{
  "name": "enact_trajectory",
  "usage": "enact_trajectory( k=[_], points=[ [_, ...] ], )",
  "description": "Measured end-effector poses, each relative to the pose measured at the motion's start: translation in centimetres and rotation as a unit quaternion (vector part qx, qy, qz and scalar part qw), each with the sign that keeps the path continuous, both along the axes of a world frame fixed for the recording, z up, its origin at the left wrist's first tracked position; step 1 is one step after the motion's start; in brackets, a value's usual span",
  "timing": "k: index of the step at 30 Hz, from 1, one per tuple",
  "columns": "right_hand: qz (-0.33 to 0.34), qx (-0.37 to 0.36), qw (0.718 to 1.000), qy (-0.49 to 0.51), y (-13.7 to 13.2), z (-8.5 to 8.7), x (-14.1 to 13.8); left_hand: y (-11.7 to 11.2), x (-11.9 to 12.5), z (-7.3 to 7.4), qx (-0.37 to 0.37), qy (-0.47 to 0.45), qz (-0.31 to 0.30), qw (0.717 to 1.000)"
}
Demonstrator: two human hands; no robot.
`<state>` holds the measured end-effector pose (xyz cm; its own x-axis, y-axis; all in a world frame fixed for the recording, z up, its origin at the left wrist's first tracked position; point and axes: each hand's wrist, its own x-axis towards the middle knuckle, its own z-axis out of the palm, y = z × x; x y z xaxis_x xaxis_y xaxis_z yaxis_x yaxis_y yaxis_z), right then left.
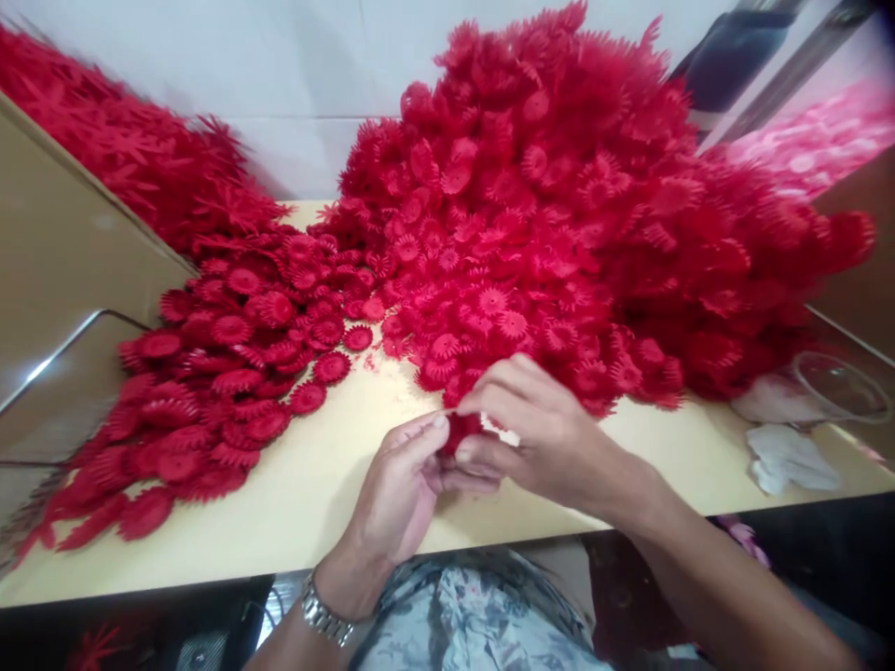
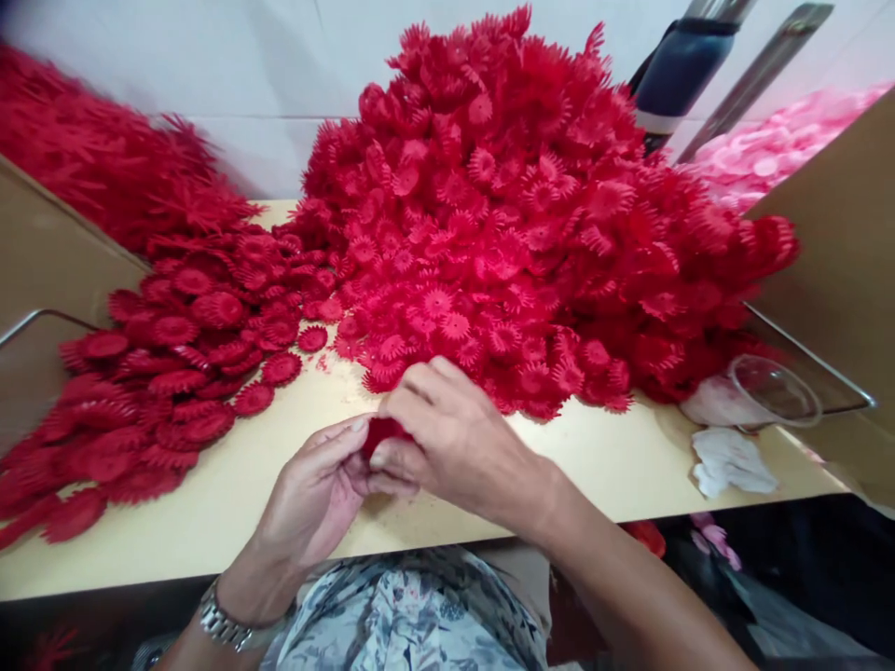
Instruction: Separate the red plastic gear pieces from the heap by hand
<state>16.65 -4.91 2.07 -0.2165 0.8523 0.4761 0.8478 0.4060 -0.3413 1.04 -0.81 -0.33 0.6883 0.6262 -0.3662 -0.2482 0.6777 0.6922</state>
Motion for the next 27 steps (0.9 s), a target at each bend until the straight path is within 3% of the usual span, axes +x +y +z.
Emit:
enact_trajectory(
  k=[4, 7, 11, 13, 15, 18, 21, 24, 27],
  points=[
    [0.026, -0.076, 0.995, 0.055, -0.3, -2.2, -0.9, -0.3, 0.1, -0.4, 0.033, 0.016, -0.048, 0.998],
    [0.031, -0.080, 0.992, 0.097, -0.5, -2.4, -0.4, -0.4, 0.1, -0.7, 0.073, 0.029, -0.067, 0.995],
    [0.014, -0.063, 0.989, 0.131, -0.9, -2.1, -0.9, -0.6, 0.2, -0.8, 0.109, 0.041, -0.043, 0.992],
    [-0.031, -0.028, 0.988, 0.150, -0.6, -2.0, -0.9, -0.7, 0.3, -0.8, 0.108, 0.061, -0.020, 0.992],
    [-0.122, 0.053, 0.983, 0.130, 0.4, -1.5, 0.1, -0.8, 0.3, -0.6, 0.097, 0.077, -0.006, 0.992],
    [-0.275, 0.166, 0.947, -0.001, 2.8, -0.1, 3.5, -0.6, 0.2, -0.3, 0.071, 0.086, 0.010, 0.994],
    [-0.342, 0.146, 0.921, -0.117, 4.2, 1.6, 6.6, -0.2, 0.0, 0.0, 0.031, 0.076, 0.029, 0.996],
    [-0.287, 0.140, 0.938, -0.139, 3.5, 2.0, 6.5, 0.2, -0.2, 0.0, -0.016, 0.039, 0.025, 0.999],
    [-0.120, 0.113, 0.984, -0.066, 1.5, 0.8, 3.4, 0.3, -0.3, -0.3, -0.042, -0.003, 0.027, 0.999]
  ],
)
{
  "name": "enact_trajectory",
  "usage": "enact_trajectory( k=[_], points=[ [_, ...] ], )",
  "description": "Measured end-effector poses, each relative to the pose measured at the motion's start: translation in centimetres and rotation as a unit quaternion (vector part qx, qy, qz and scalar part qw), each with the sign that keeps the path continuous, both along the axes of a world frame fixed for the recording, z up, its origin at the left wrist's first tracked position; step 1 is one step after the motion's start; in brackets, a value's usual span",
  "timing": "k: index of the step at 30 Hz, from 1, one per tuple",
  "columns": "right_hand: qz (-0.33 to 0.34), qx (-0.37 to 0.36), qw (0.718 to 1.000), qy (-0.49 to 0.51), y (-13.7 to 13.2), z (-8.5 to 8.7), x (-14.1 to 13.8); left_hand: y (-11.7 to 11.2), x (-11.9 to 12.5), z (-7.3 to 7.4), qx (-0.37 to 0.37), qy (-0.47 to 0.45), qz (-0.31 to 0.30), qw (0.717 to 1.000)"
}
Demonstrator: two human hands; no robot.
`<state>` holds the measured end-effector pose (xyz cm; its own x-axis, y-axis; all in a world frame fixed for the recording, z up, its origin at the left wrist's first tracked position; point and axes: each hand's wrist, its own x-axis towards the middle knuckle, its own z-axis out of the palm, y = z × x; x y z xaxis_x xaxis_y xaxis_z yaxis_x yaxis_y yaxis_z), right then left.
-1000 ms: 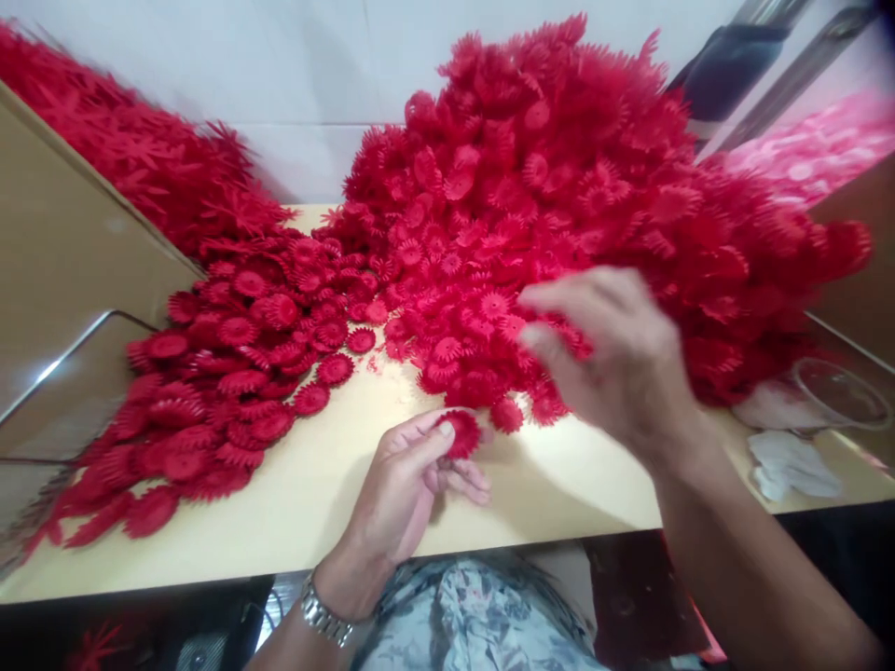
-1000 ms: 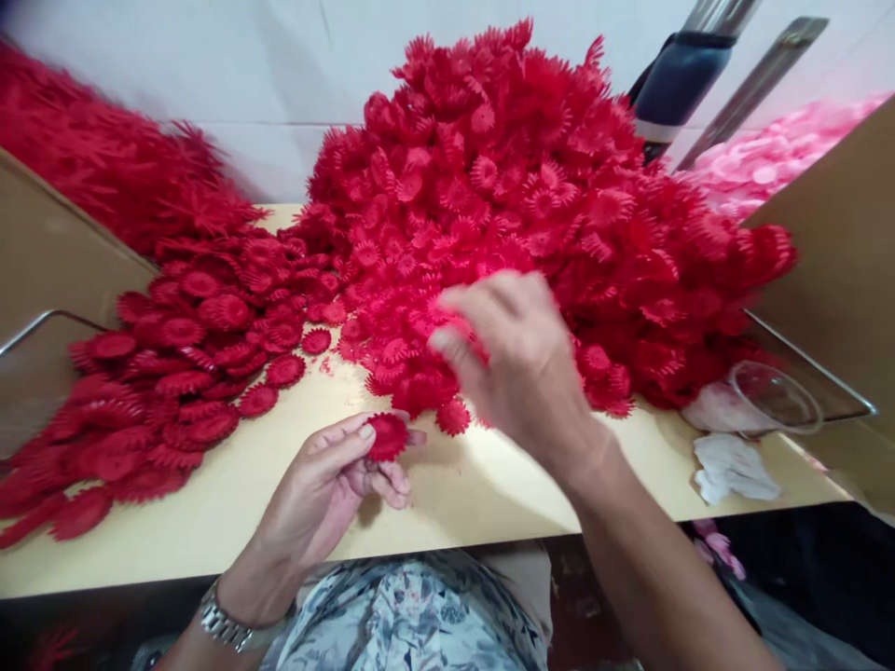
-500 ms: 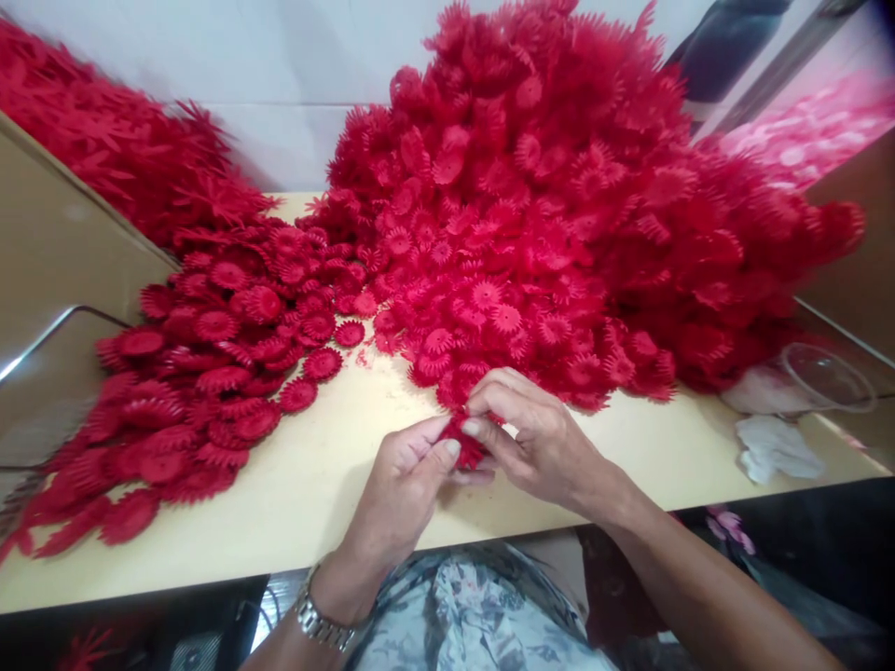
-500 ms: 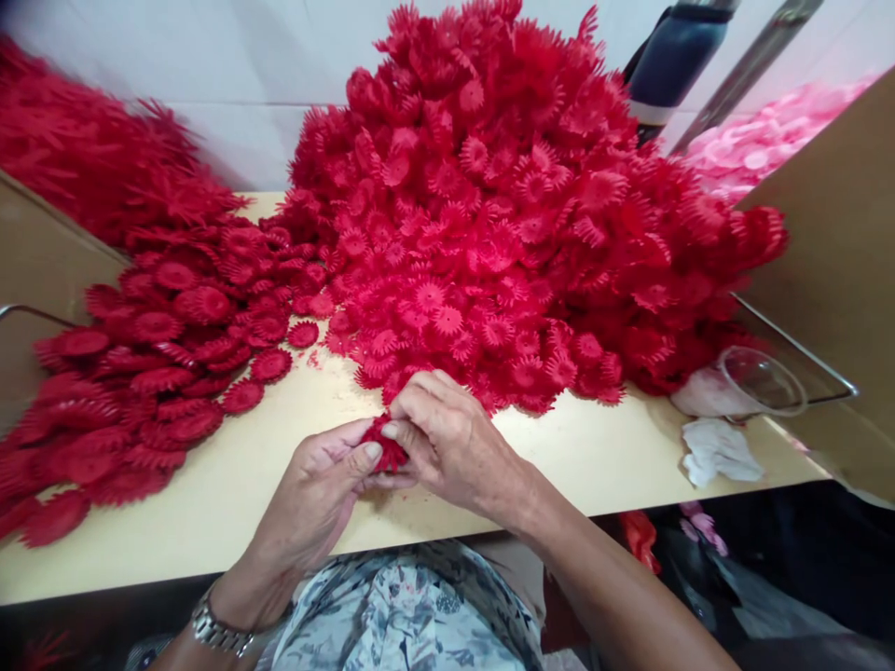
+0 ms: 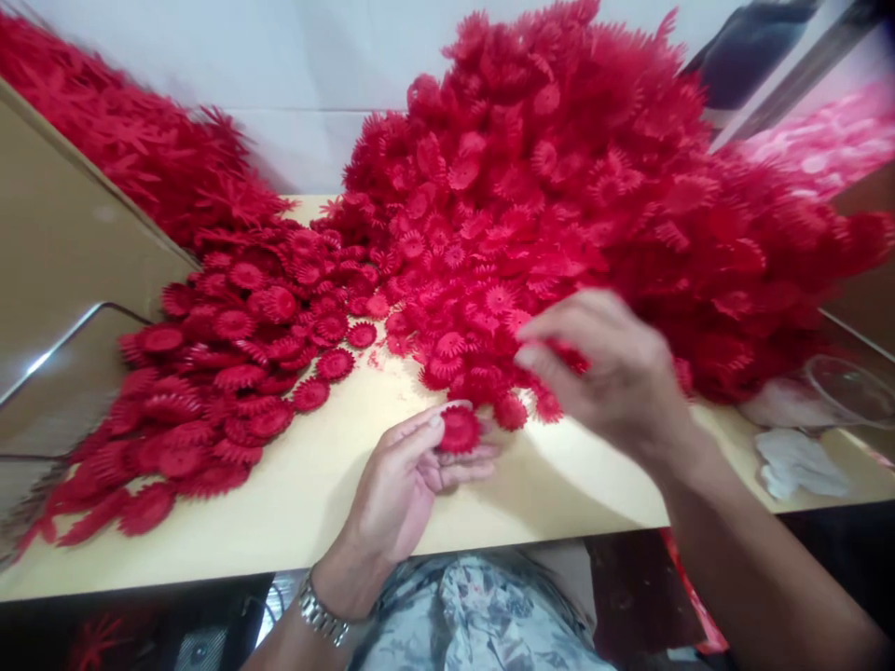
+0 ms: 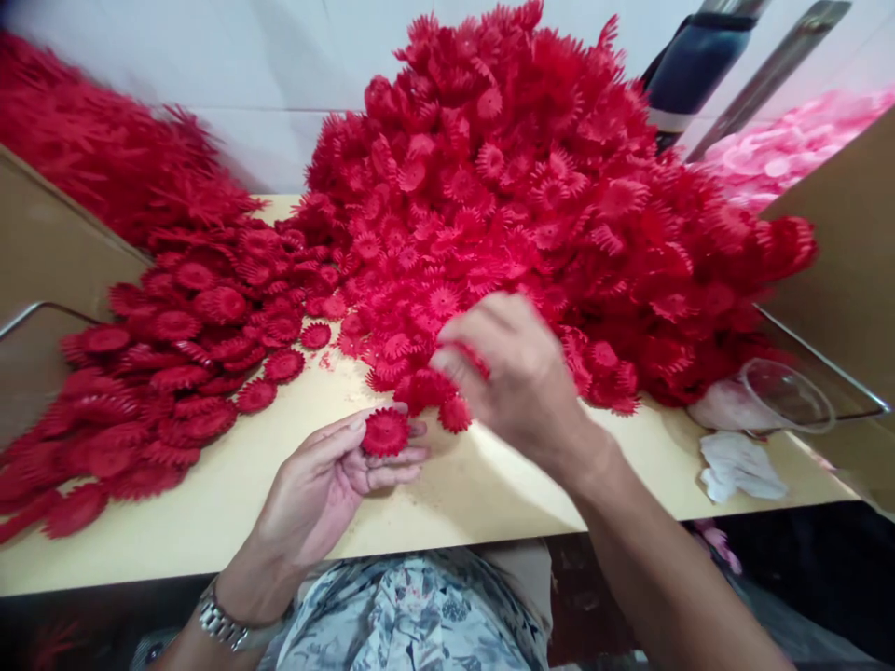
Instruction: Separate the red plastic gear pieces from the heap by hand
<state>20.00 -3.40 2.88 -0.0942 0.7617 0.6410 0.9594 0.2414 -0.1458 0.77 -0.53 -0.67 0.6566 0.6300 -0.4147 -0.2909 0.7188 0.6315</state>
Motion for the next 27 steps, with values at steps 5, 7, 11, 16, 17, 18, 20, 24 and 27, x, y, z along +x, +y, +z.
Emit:
enact_trajectory(
  k=[5, 7, 11, 16, 17, 18, 20, 24, 27],
  points=[
    [0.138, -0.138, 0.977, 0.082, -1.4, -3.1, -4.1, -0.3, 0.4, -0.3, 0.042, -0.020, -0.027, 0.999],
    [0.142, -0.124, 0.977, 0.101, -1.3, -3.7, -4.2, -0.5, 0.4, -0.3, 0.069, -0.002, -0.047, 0.997],
    [0.158, -0.109, 0.973, 0.124, -1.4, -4.0, -3.9, -0.6, 0.4, -0.3, 0.113, 0.022, -0.037, 0.993],
    [0.125, -0.077, 0.981, 0.127, -1.9, -4.4, -4.7, -0.6, 0.5, -0.1, 0.107, 0.032, 0.003, 0.994],
    [0.113, -0.066, 0.984, 0.123, -2.0, -4.5, -4.9, -0.6, 0.5, 0.0, 0.092, 0.025, 0.005, 0.995],
    [0.103, -0.060, 0.986, 0.120, -2.0, -4.6, -5.0, -0.6, 0.4, 0.0, 0.077, 0.018, 0.003, 0.997],
    [0.091, -0.062, 0.987, 0.118, -2.1, -4.8, -5.2, -0.5, 0.3, 0.0, 0.056, 0.004, -0.004, 0.998],
    [0.094, -0.075, 0.982, 0.145, -2.1, -4.6, -5.3, -0.7, 0.3, 0.0, 0.046, 0.005, 0.007, 0.999],
    [0.099, -0.077, 0.977, 0.174, -2.0, -4.5, -5.3, -0.9, 0.5, -0.2, 0.045, 0.020, 0.031, 0.998]
  ],
)
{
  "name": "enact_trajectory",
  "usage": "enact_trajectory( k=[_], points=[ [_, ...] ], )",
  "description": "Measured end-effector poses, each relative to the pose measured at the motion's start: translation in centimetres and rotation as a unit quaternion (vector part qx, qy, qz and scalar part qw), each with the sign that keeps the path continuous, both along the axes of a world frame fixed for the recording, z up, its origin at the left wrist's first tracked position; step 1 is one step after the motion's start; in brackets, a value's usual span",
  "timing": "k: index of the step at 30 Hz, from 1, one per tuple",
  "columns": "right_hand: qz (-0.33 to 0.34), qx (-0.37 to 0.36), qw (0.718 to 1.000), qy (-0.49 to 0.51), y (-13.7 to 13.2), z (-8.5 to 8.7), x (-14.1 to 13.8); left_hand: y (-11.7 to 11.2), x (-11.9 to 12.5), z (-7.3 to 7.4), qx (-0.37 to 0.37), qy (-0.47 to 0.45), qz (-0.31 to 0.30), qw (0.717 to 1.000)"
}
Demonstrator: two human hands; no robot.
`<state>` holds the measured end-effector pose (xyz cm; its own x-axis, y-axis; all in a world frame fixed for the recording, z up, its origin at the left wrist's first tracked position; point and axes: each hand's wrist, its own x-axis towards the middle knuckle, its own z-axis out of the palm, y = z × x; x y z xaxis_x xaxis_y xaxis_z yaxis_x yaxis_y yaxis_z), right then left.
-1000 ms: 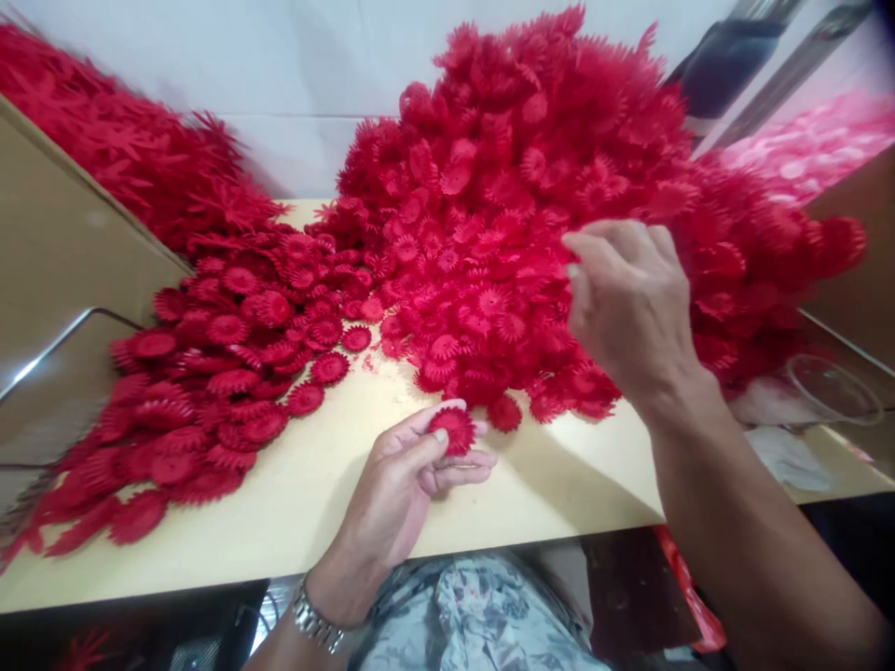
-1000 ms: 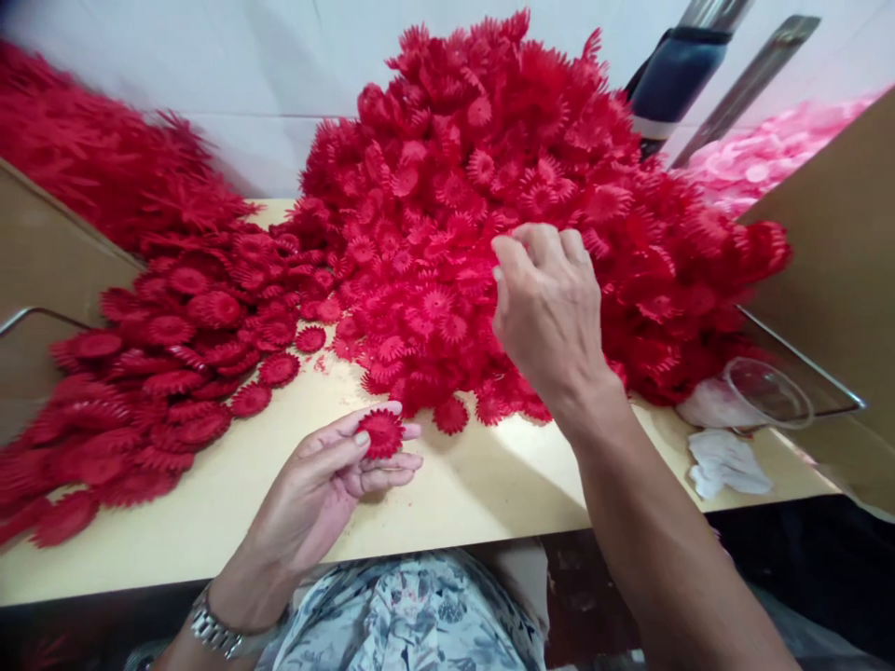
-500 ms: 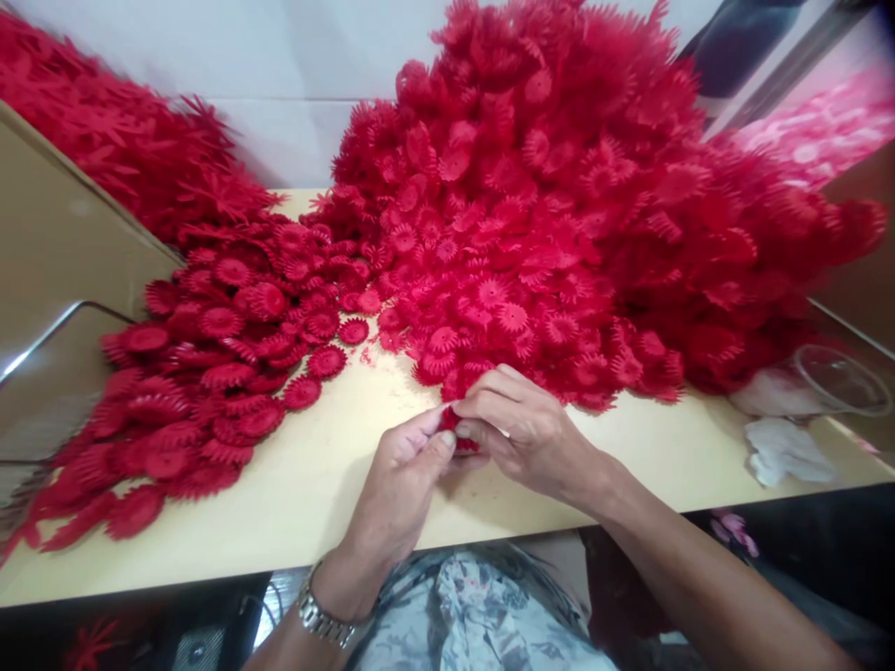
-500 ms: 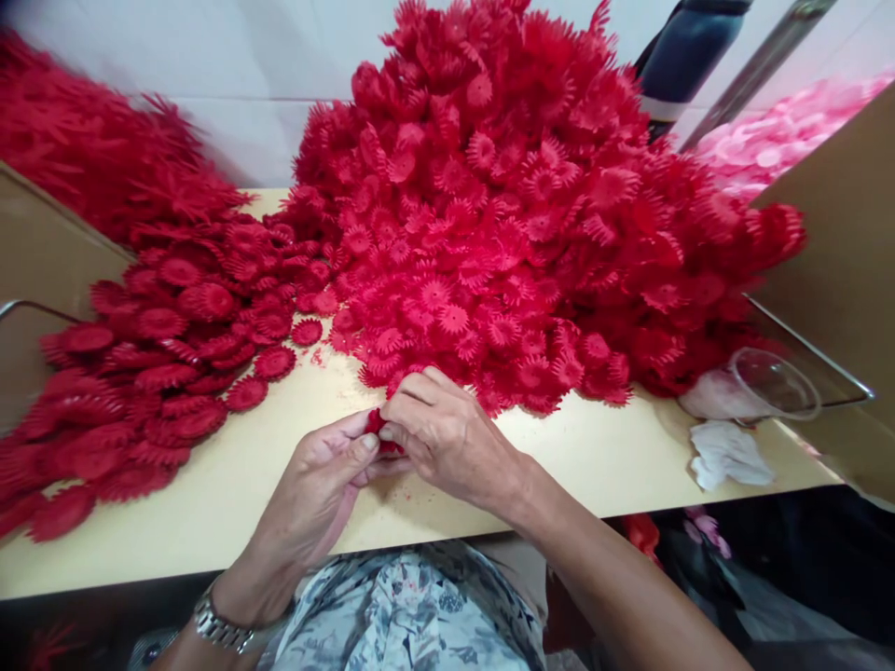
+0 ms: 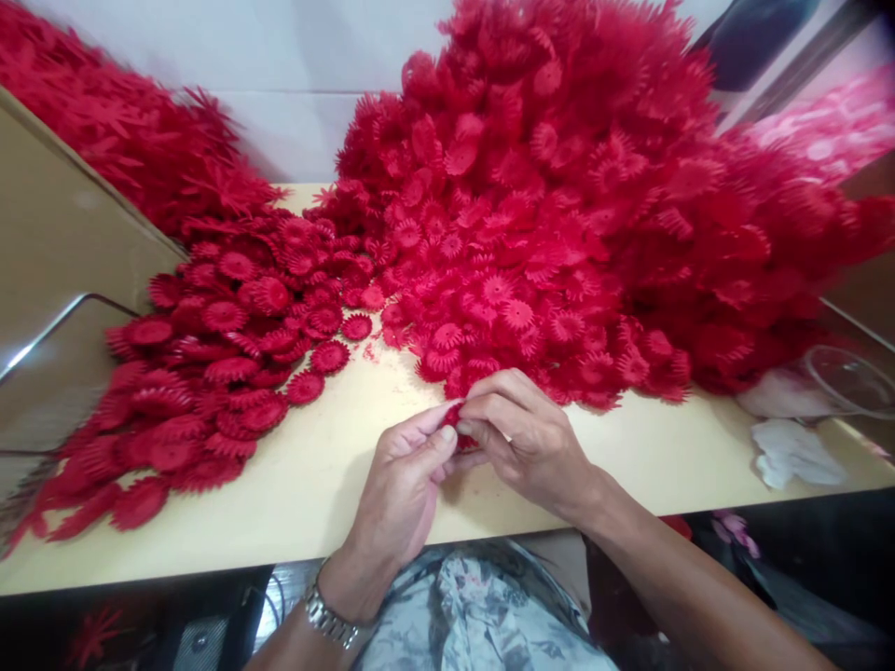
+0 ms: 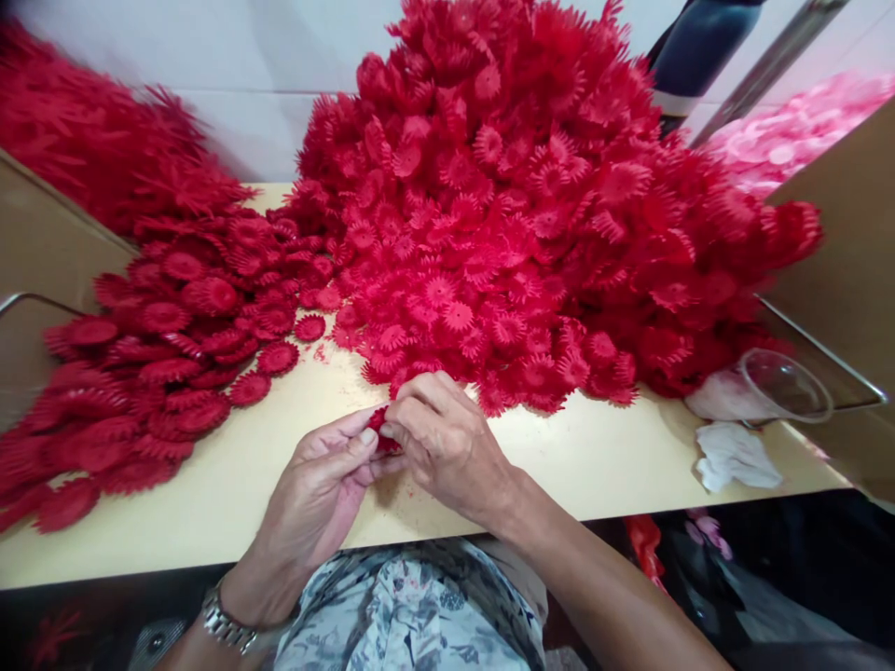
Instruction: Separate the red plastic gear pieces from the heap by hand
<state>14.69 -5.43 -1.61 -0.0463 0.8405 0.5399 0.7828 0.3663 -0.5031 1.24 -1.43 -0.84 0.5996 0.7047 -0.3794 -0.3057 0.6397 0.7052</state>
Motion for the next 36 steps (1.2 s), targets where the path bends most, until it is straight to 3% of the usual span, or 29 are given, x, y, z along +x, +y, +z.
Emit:
enact_trajectory(
  k=[5, 9, 12, 14, 17, 19, 22, 24, 26, 31, 36],
  points=[
    [0.001, 0.002, 0.999, 0.038, 0.0, -0.2, -0.7, -0.3, 0.3, -0.4, 0.021, 0.022, 0.047, 0.998],
    [-0.065, 0.011, 0.997, 0.051, 0.6, 0.5, -0.5, -0.2, 0.4, -0.3, 0.031, 0.047, 0.068, 0.996],
    [-0.170, 0.102, 0.980, -0.018, 2.3, 2.3, 2.1, -0.1, 0.1, 0.0, 0.026, 0.077, 0.063, 0.995],
    [-0.257, 0.162, 0.948, -0.091, 3.9, 3.9, 4.8, 0.0, -0.2, 0.1, 0.019, 0.083, 0.058, 0.995],
    [-0.323, 0.142, 0.915, -0.197, 5.6, 5.9, 8.1, 0.4, -0.6, 0.2, 0.004, 0.063, 0.043, 0.997],
    [-0.304, 0.117, 0.918, -0.225, 5.5, 6.4, 8.4, 0.6, -0.7, 0.3, -0.011, 0.041, 0.036, 0.998],
    [-0.158, 0.087, 0.970, -0.165, 3.7, 5.3, 5.7, 0.8, -0.6, 0.2, -0.023, 0.004, 0.031, 0.999],
    [-0.032, -0.003, 0.994, -0.101, 2.3, 3.9, 3.3, 0.8, -0.5, 0.2, -0.011, -0.008, 0.021, 1.000],
    [0.032, -0.086, 0.995, -0.047, 1.5, 2.6, 1.6, 0.6, -0.3, 0.2, 0.005, -0.002, 0.010, 1.000],
    [0.078, -0.139, 0.984, 0.083, 1.1, 1.5, 1.0, 0.1, -0.4, 0.1, 0.039, 0.013, -0.011, 0.999],
    [0.050, -0.136, 0.978, 0.152, 0.5, 1.2, 0.7, -0.2, -0.1, -0.4, 0.087, 0.039, 0.006, 0.995]
  ],
)
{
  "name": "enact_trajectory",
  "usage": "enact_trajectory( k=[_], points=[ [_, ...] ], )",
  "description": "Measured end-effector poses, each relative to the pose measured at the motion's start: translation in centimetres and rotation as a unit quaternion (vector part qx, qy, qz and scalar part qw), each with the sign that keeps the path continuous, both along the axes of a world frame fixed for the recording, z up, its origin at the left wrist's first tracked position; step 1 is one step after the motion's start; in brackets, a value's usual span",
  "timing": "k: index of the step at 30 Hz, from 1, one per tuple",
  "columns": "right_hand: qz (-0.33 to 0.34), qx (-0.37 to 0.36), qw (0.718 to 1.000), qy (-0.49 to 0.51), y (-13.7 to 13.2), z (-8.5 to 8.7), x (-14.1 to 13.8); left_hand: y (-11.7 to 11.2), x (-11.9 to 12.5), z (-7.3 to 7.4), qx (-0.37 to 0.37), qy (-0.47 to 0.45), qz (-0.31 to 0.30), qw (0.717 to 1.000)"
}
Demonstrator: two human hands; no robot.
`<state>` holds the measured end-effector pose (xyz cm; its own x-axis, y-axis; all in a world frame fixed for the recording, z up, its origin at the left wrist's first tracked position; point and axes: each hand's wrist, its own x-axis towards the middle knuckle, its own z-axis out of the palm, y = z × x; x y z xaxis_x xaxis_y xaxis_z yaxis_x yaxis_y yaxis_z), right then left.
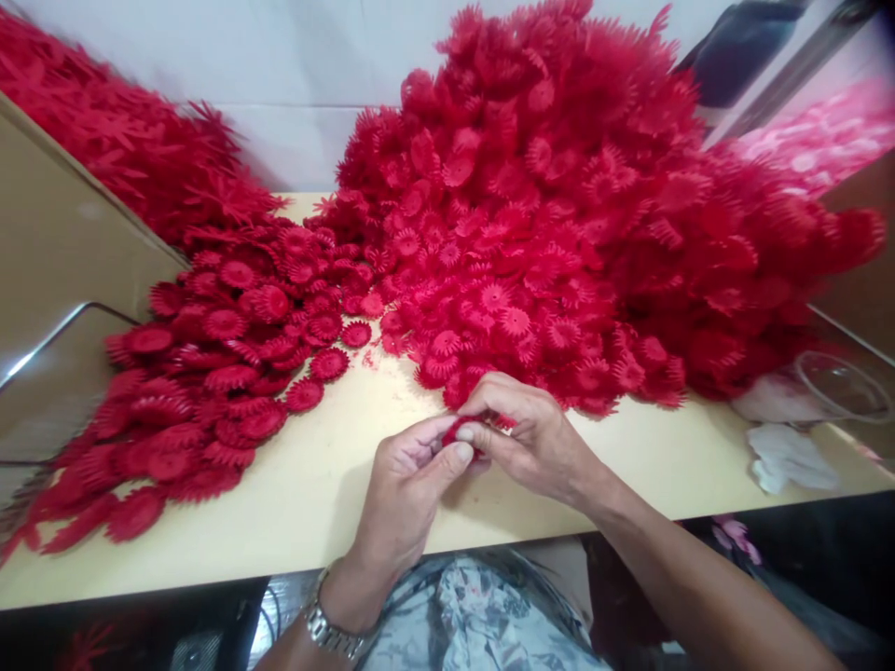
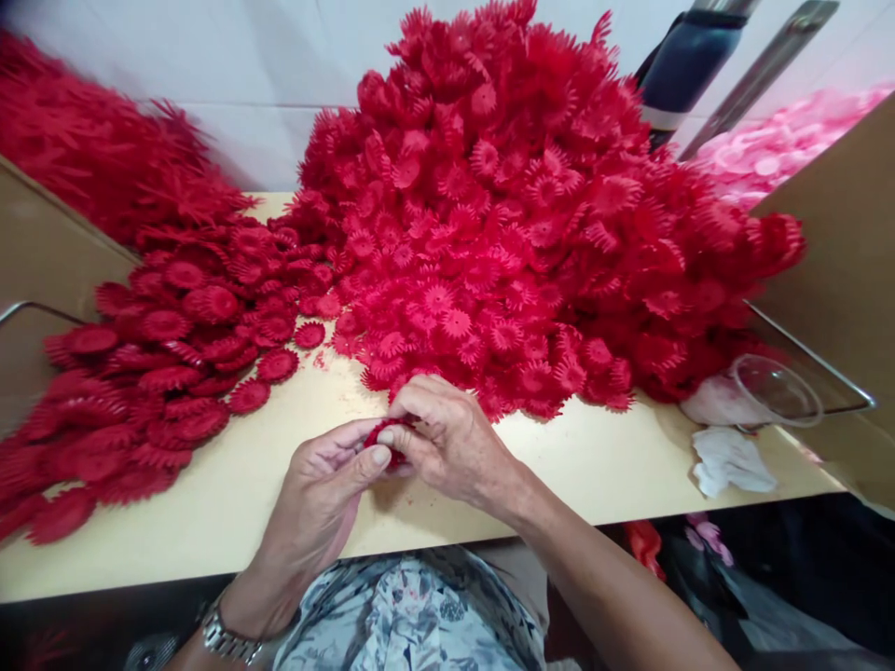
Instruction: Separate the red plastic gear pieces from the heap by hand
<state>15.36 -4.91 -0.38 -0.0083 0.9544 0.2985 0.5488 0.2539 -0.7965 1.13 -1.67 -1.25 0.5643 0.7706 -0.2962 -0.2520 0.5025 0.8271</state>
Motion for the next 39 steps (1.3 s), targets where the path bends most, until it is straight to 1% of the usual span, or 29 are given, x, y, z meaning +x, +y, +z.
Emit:
enact_trajectory(
  k=[4, 8, 13, 15, 19, 25, 28, 31, 33, 35, 37, 39],
  points=[
    [-0.039, 0.027, 0.999, 0.004, -0.4, -0.5, -0.9, -0.2, 0.3, -0.4, 0.021, 0.016, 0.007, 1.000],
    [-0.065, 0.047, 0.997, -0.018, -0.8, -0.4, -1.4, -0.2, 0.1, -0.6, 0.030, 0.026, 0.004, 0.999],
    [-0.036, 0.023, 0.999, -0.002, -1.5, -0.1, -1.0, -0.1, -0.2, -0.3, 0.027, 0.056, 0.015, 0.998],
    [-0.044, 0.022, 0.999, 0.007, -1.7, 0.0, -0.6, -0.1, -0.3, -0.2, 0.034, 0.067, 0.016, 0.997],
    [-0.085, 0.038, 0.996, 0.003, -2.1, 0.3, -0.2, -0.2, -0.5, -0.3, 0.048, 0.091, 0.018, 0.994],
    [-0.062, 0.054, 0.996, -0.018, -2.1, 1.1, -1.3, -0.1, -0.6, -0.7, 0.098, 0.110, 0.024, 0.989],
    [-0.043, 0.059, 0.997, -0.034, -1.8, 1.1, -1.7, 0.0, -0.6, -0.8, 0.110, 0.102, 0.014, 0.989],
    [-0.026, 0.040, 0.998, -0.028, -1.5, 0.8, -1.7, 0.1, -0.8, -0.9, 0.114, 0.109, 0.004, 0.987],
    [-0.027, 0.028, 0.999, -0.022, -1.5, 0.5, -1.7, 0.1, -0.9, -0.9, 0.115, 0.111, -0.007, 0.987],
    [-0.044, 0.030, 0.998, -0.026, -1.6, 0.2, -1.8, 0.1, -1.1, -0.7, 0.116, 0.113, -0.040, 0.986],
    [-0.076, 0.041, 0.996, -0.037, -1.8, 0.0, -1.9, 0.1, -1.2, -0.5, 0.113, 0.118, -0.083, 0.983],
    [-0.119, 0.049, 0.991, -0.045, -1.8, 0.1, -1.7, 0.1, -1.3, -0.4, 0.101, 0.120, -0.098, 0.983]
  ],
)
